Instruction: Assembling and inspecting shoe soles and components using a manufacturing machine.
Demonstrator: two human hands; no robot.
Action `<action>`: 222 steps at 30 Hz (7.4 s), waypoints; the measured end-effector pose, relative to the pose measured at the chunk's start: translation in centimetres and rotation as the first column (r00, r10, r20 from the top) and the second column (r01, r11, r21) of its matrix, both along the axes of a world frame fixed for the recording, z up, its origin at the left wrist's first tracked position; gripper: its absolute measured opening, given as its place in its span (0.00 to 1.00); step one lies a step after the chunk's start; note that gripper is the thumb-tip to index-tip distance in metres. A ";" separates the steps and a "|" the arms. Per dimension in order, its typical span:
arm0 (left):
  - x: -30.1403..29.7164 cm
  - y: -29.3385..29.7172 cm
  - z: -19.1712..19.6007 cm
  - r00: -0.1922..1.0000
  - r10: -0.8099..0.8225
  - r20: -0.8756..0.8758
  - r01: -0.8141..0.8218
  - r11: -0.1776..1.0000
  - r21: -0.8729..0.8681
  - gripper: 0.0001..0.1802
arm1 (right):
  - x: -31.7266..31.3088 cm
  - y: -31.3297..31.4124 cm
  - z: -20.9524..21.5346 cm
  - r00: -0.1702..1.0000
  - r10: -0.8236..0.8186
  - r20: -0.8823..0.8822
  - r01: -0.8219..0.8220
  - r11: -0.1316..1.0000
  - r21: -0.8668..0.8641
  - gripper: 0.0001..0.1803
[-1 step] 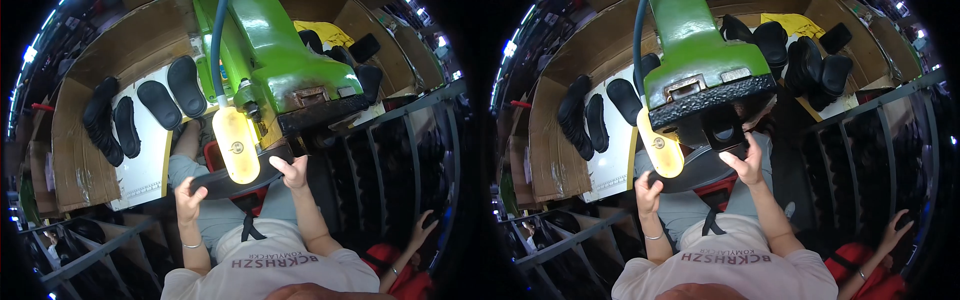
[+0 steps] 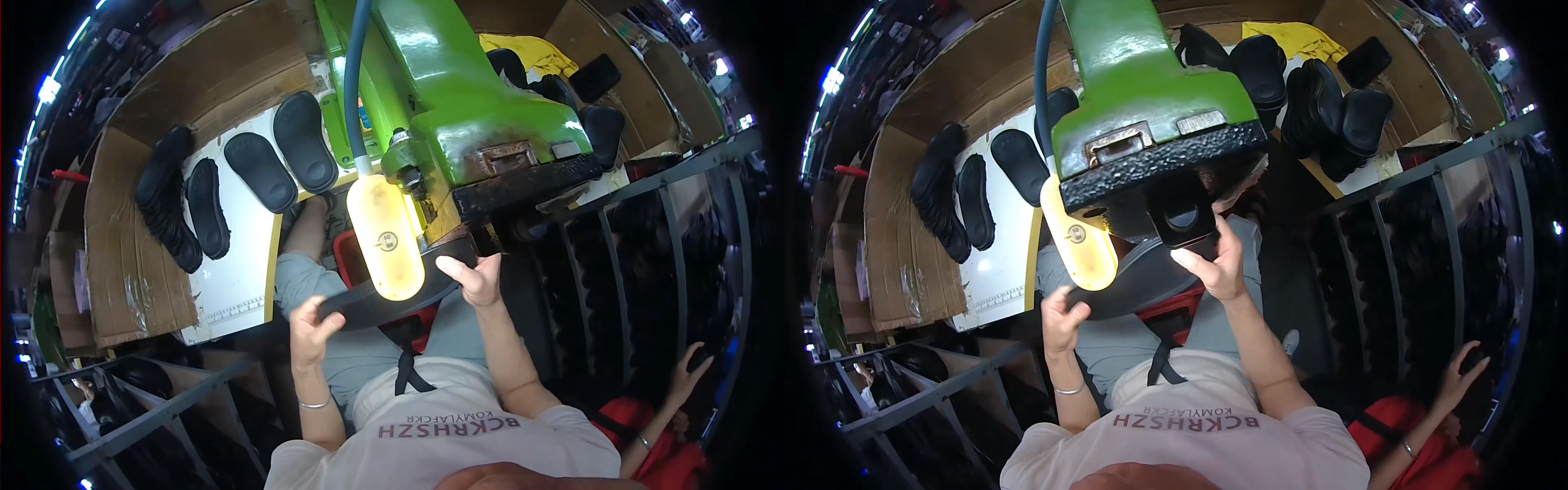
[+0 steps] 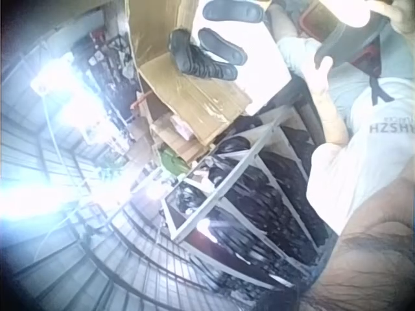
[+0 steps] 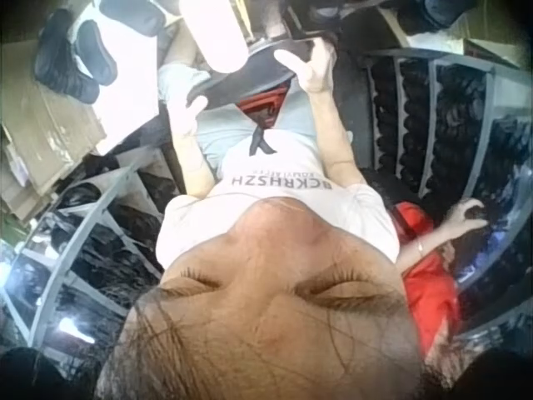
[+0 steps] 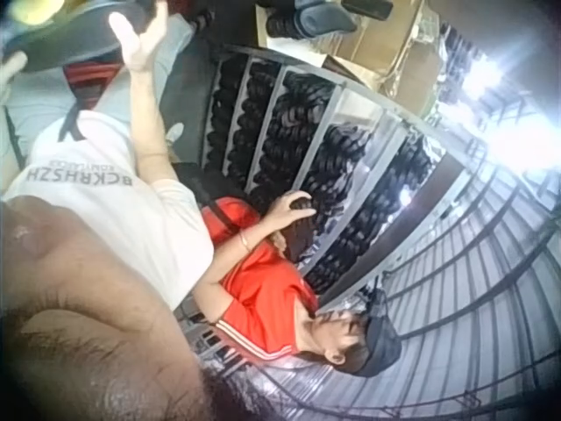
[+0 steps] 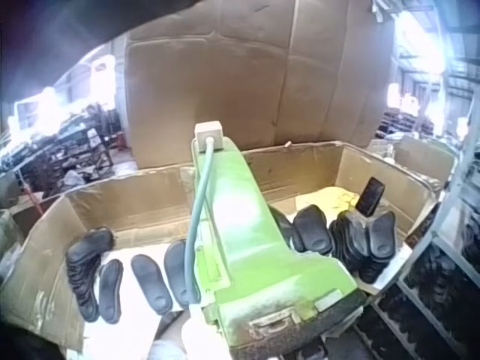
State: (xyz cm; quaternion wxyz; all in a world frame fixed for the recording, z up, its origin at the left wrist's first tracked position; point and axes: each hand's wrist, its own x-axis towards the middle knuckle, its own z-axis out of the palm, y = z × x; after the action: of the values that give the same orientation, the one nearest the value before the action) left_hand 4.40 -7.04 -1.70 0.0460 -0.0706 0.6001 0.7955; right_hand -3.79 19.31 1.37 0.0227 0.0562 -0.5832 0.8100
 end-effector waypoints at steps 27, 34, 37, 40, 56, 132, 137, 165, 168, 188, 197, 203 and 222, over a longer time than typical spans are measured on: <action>-4.8 14.1 3.2 0.978 0.133 -0.162 -0.134 0.991 0.004 0.10 | 5.8 11.2 -0.2 0.912 -0.248 0.326 0.224 0.968 0.108 0.12; -4.8 9.6 2.1 0.977 0.046 -0.208 -0.068 0.993 -0.100 0.17 | -0.9 8.7 2.6 0.949 -0.202 0.244 0.202 0.979 0.024 0.12; -4.9 7.0 1.9 0.969 0.068 -0.236 -0.085 0.994 -0.067 0.15 | -1.9 6.5 2.0 0.985 -0.159 0.073 0.148 0.980 0.134 0.14; -4.7 5.0 3.3 0.956 0.067 -0.286 -0.106 0.987 -0.124 0.12 | -1.5 4.3 1.8 0.990 -0.101 -0.094 0.124 0.952 0.278 0.15; 0.7 11.8 -4.5 0.957 -0.275 -0.095 0.225 0.907 -0.356 0.19 | -1.3 -1.4 2.2 0.998 -0.058 -0.013 0.059 0.996 0.069 0.35; -10.3 -16.0 -1.7 0.717 0.534 -0.449 -0.363 -0.263 -0.894 0.22 | 4.8 -2.3 -10.3 0.838 0.241 0.489 -0.341 0.932 0.125 0.07; -5.2 -14.4 -2.9 0.714 0.527 -0.461 -0.473 -0.123 -0.872 0.19 | 5.6 -2.4 -10.4 0.831 0.292 0.473 -0.382 0.918 0.104 0.08; -5.9 15.9 3.4 0.991 -0.131 -0.018 0.130 0.991 -0.016 0.10 | 13.1 5.1 -7.2 0.780 0.247 0.575 -0.076 0.949 -0.305 0.29; -7.0 15.3 3.4 0.983 -0.066 -0.170 0.021 0.968 -0.250 0.06 | 12.3 3.9 -7.4 0.819 0.241 0.522 -0.104 0.955 -0.278 0.30; -4.4 7.7 2.5 0.969 0.099 -0.226 -0.099 0.995 0.009 0.17 | 0.8 7.2 1.0 0.964 -0.080 0.255 0.141 0.963 -0.229 0.20; -1.3 1.1 1.2 0.956 -0.294 -0.013 0.290 0.950 -0.114 0.17 | -0.8 2.1 2.1 0.984 0.007 0.177 -0.003 1.000 -0.021 0.16; -5.0 8.8 2.3 0.986 -0.153 -0.070 0.144 0.982 -0.126 0.17 | -0.5 -0.5 2.1 0.999 0.019 0.029 -0.023 0.988 0.154 0.23; -5.3 13.3 3.2 0.990 0.010 -0.142 0.006 0.993 0.116 0.14 | 1.8 11.6 2.6 0.898 -0.391 0.200 0.381 0.920 0.090 0.09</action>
State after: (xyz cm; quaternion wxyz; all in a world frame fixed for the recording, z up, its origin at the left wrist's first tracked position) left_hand -0.91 6.23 1.53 0.0063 -0.0115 0.5543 0.8322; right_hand -1.99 30.90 3.93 0.1185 -0.1476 -0.6012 0.7763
